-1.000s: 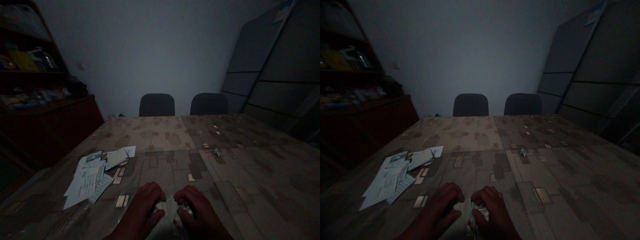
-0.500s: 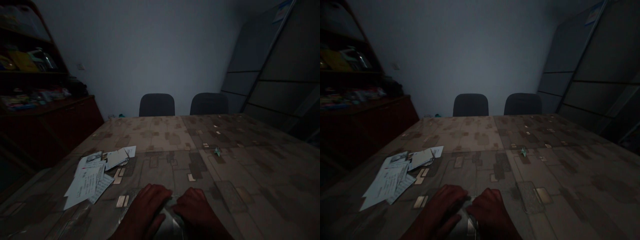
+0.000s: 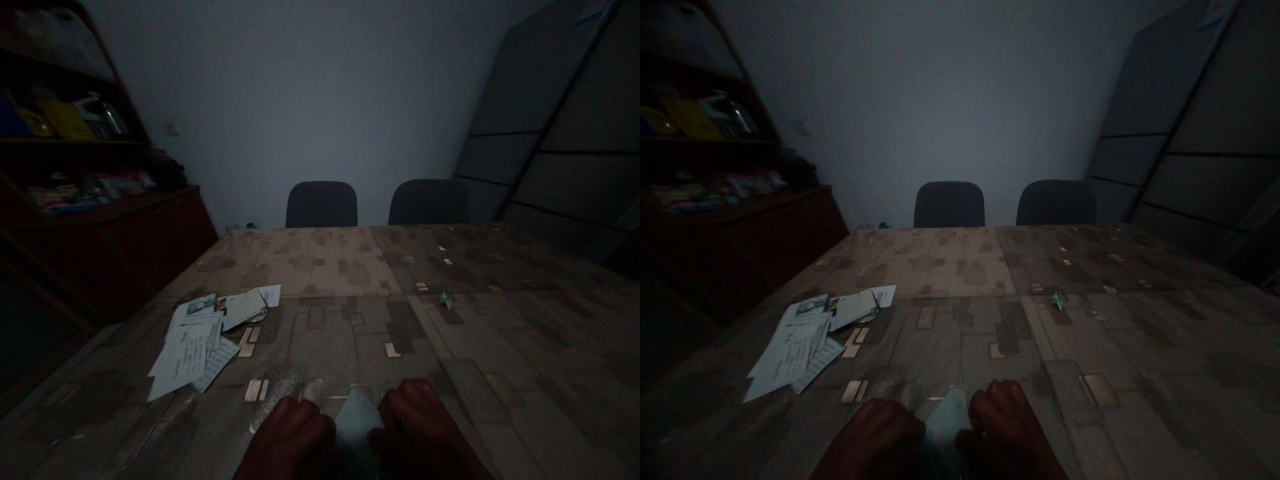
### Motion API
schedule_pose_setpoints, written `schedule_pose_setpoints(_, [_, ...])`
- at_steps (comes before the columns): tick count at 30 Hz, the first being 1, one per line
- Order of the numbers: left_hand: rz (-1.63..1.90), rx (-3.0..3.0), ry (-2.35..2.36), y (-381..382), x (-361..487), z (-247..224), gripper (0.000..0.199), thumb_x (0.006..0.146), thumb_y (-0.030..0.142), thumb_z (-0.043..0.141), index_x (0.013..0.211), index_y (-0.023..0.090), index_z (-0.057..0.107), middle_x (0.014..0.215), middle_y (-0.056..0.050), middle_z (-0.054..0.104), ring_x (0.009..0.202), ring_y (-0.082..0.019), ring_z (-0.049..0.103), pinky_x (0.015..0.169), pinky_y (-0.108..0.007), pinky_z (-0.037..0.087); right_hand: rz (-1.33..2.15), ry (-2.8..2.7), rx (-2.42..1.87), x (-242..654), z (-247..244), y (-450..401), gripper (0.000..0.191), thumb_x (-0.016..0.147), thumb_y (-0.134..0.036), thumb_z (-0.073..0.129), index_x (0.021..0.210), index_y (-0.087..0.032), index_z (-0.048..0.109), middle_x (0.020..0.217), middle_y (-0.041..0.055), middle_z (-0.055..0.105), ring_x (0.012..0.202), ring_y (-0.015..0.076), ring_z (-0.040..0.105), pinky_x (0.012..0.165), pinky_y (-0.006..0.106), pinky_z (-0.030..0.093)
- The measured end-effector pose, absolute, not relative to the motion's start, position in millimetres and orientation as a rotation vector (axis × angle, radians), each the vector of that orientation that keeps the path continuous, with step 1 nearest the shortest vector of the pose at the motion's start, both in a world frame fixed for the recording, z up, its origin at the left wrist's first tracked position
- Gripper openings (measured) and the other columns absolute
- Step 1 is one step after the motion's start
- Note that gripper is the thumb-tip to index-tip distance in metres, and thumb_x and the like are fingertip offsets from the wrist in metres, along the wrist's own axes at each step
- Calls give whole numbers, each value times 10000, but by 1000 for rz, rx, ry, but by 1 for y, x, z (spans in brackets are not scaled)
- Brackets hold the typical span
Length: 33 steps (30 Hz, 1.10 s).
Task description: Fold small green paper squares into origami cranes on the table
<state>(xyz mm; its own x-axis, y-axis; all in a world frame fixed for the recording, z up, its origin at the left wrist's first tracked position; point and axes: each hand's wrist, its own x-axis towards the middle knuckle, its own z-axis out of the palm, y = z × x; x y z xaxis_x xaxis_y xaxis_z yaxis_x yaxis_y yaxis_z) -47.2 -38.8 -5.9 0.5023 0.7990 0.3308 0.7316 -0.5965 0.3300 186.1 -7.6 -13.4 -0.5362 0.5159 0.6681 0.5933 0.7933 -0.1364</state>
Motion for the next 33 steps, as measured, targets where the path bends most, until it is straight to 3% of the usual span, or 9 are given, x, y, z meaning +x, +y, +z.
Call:
schedule_pose_setpoints(7, [575, 2624, 1451, -35, -39, -10, 187, 856, 201, 626, 693, 211, 536, 663, 30, 583, 629, -157, 530, 560, -262, 353, -37, -2161, -1032, 191, -35, -2, 240, 776, -204, 639, 569, -199, 517, 581, -24, 476, 584, 147, 379, 581, 296, 204])
schedule_pose_setpoints(10, [571, 2661, 1478, -32, -39, -16, 183, 799, 126, 649, 679, 204, 537, 654, 26, 583, 622, -160, 525, 555, -271, 337, -25, -2176, -857, 196, -41, 4, 113, 711, -243, 705, 636, -242, 620, 580, -30, 475, 575, 146, 366, 579, 293, 178])
schedule_pose_setpoints(12, [614, 2720, 1439, -31, -40, -18, 173, 803, 104, 621, 685, 209, 552, 654, 22, 589, 612, -164, 513, 553, -286, 313, 37, -2212, -738, 200, -36, 6, 64, 710, -247, 716, 733, -289, 675, 623, -29, 508, 594, 147, 397, 592, 293, 189])
schedule_pose_setpoints(17, [747, 2762, 1257, -28, -42, -9, 147, 845, 129, 562, 735, 222, 592, 661, 0, 612, 622, -182, 527, 543, -298, 307, 290, -2344, -897, 207, -14, 2, 72, 814, -217, 686, 850, -279, 691, 747, -8, 582, 717, 157, 509, 667, 297, 281])
schedule_pose_setpoints(27, [704, 2514, 1284, -26, -42, -5, 31, 845, 215, 601, 820, 210, 618, 775, -37, 651, 743, -229, 590, 619, -321, 408, 524, -2393, -1071, 209, -10, 5, 93, 865, -209, 646, 779, -235, 671, 792, 2, 633, 793, 176, 560, 708, 305, 353])
schedule_pose_setpoints(33, [736, 2450, 1303, -27, -42, -1, 160, 903, 260, 543, 770, 206, 614, 741, -34, 639, 710, -212, 589, 608, -308, 412, 545, -2320, -1053, 206, -8, 0, 51, 826, -210, 677, 785, -241, 680, 781, 1, 623, 793, 185, 554, 721, 322, 335])
